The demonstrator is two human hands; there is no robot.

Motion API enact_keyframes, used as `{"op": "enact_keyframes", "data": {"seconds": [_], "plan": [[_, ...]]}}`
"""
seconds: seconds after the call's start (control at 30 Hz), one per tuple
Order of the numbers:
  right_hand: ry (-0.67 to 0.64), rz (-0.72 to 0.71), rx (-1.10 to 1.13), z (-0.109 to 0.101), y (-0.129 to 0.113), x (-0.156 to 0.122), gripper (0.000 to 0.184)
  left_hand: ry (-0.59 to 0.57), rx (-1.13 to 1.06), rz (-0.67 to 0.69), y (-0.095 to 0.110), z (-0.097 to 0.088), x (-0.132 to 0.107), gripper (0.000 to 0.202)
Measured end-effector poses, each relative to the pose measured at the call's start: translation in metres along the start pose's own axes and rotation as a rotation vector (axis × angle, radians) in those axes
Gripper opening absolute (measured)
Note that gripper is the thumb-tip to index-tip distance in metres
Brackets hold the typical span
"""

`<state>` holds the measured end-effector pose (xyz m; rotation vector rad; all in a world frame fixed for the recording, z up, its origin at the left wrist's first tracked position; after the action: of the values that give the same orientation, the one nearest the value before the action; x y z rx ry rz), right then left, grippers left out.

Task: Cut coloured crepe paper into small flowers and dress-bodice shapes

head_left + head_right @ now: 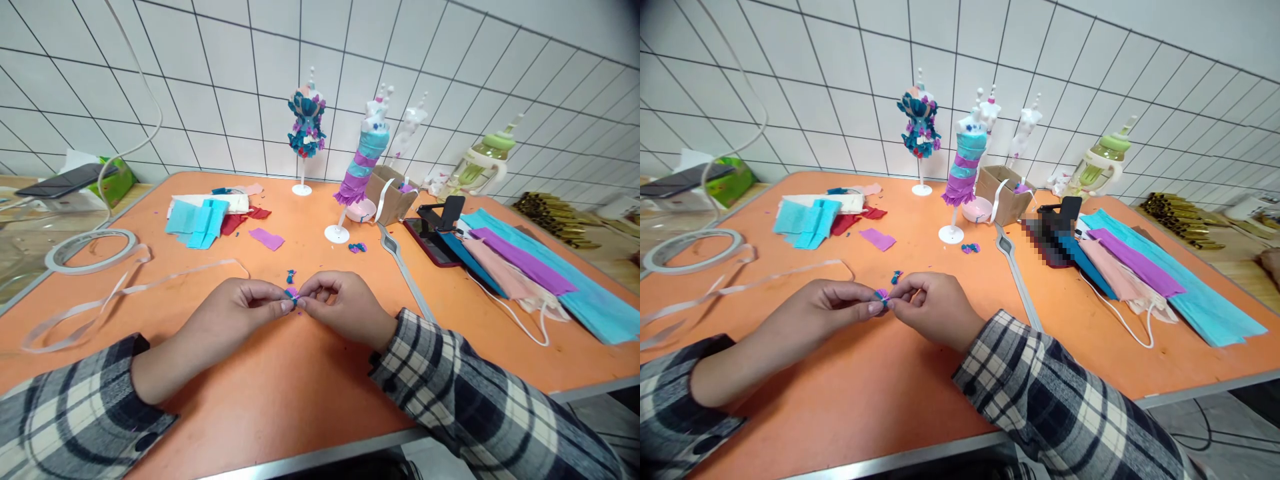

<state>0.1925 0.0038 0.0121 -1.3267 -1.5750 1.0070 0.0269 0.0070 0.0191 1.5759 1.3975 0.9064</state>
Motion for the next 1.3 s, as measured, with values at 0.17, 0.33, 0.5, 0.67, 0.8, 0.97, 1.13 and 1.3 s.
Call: {"op": "enact_keyframes", "data": {"seconds": [0.17, 0.33, 0.5, 0.67, 0.8, 0.97, 1.13, 1.3], "plan": [[-0.054, 0.035, -0.040, 0.002, 0.001, -0.001, 0.009, -0.040, 0.021, -0.014, 0.001, 0.003, -0.002, 0.020], [0.001, 0.024, -0.053, 0.001, 0.000, 0.000, 0.009, -0.057, -0.017, -0.012, 0.004, 0.006, -0.002, 0.024], [-0.008, 0.069, -0.030, 0.000, -0.001, 0.000, 0.007, -0.041, 0.021, -0.013, 0.002, 0.003, -0.001, 0.025], [-0.155, 0.178, 0.030, 0.002, 0.002, 0.001, 0.007, -0.074, 0.065, 0.033, 0.002, 0.004, -0.001, 0.021], [-0.173, 0.165, 0.067, 0.002, 0.003, 0.000, 0.013, -0.103, 0.105, 0.057, 0.003, 0.007, -0.002, 0.025], [-0.118, 0.082, 0.048, 0.005, 0.001, -0.002, 0.008, -0.122, 0.180, 0.066, 0.000, 0.008, -0.004, 0.030], [-0.141, 0.239, 0.133, 0.009, 0.003, -0.003, 0.006, -0.113, 0.177, 0.067, 0.002, 0.007, -0.003, 0.027], [-0.033, 0.155, 0.053, 0.005, 0.002, -0.002, 0.008, 0.047, 0.218, 0.123, 0.011, 0.000, -0.003, 0.027]]}}
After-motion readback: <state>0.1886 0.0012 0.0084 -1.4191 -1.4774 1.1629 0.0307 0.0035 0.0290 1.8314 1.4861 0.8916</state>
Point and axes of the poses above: each hand's wrist, its own x-axis towards the middle knuckle, its own z-axis out of the palm, y = z × x, the point moved 5 cm from there along x, towards the middle knuckle, and after that the axes turned 14 degrees about y, right-handed, at the moved point
